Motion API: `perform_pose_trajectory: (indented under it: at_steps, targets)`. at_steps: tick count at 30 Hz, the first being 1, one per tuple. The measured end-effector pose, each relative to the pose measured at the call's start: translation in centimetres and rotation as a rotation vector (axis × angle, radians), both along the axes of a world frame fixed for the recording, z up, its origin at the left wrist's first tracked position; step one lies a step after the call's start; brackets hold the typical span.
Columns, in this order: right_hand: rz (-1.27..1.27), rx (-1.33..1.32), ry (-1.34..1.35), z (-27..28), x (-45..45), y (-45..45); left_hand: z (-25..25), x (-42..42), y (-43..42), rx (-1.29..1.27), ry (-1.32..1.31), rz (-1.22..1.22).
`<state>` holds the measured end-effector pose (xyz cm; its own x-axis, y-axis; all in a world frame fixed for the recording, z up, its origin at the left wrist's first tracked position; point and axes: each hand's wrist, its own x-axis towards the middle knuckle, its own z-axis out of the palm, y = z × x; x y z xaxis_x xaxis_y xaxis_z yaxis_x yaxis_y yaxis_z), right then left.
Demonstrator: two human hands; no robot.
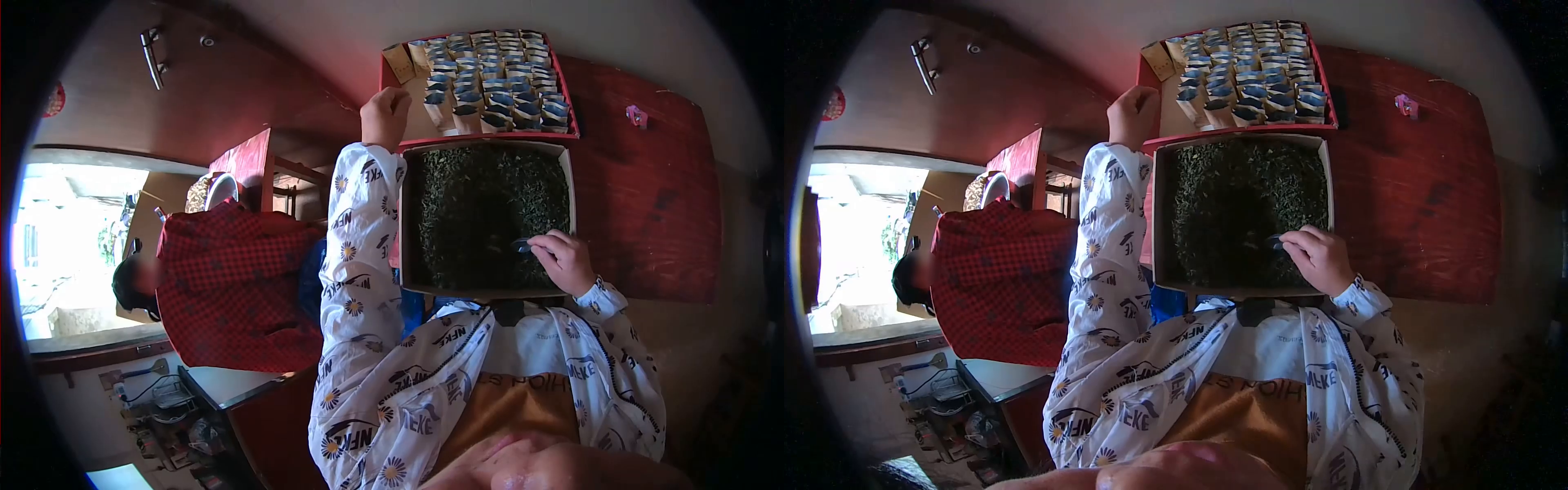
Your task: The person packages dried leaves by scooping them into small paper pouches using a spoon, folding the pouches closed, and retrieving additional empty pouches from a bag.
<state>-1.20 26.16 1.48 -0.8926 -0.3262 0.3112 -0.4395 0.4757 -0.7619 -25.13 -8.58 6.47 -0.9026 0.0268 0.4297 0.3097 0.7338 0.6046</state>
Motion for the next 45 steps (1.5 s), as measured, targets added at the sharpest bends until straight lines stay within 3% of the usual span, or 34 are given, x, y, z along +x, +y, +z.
perform_pose_trajectory:
  at_steps: [4, 6, 8, 10, 12, 13, 14, 18, 30, 39, 44, 45]
  targets:
    - [-0.017, 0.01, 0.01, -0.1, 0.3, -0.1, 7.3, 4.9, 3.2, 0.207, -0.041, 0.002]
    - [-0.021, 0.01, 0.031, -0.5, 0.7, 0.0, 10.8, 8.1, 5.2, 0.397, -0.025, -0.153]
    - [-0.036, -0.013, -0.136, 0.1, 1.6, -0.2, 14.6, 12.4, 7.8, 0.487, -0.037, -0.359]
    - [-0.044, -0.059, -0.18, 0.1, 2.6, -0.4, 17.5, 17.4, 11.5, 0.503, -0.002, -0.622]
    - [0.011, -0.048, 0.03, -1.7, 3.1, -0.2, 20.3, 21.6, 14.4, 0.506, -0.093, -1.028]
    - [0.004, 0.102, -0.063, -2.6, 3.3, 0.4, 20.0, 22.0, 16.1, 0.58, -0.049, -1.316]
    - [0.01, 0.065, -0.097, -2.6, 3.6, 0.6, 19.6, 22.5, 17.9, 0.658, 0.001, -1.606]
    - [-0.007, -0.04, -0.065, -2.0, 4.3, 0.4, 20.2, 28.1, 23.1, 1.137, -0.232, -1.918]
    - [-0.044, -0.037, 0.113, -2.2, 5.8, 0.1, 19.9, 30.3, 26.7, 1.104, -0.472, -1.997]
    - [-0.029, -0.005, 0.176, -2.6, 5.7, 0.1, 17.8, 30.6, 26.0, 1.206, -0.573, -1.952]
    - [-0.064, 0.017, 0.227, -4.1, 5.7, 0.0, 16.2, 30.4, 27.7, 1.338, -0.588, -2.042]
    - [-0.064, 0.062, 0.249, -4.1, 5.7, 0.2, 16.0, 30.4, 27.1, 1.334, -0.59, -1.933]
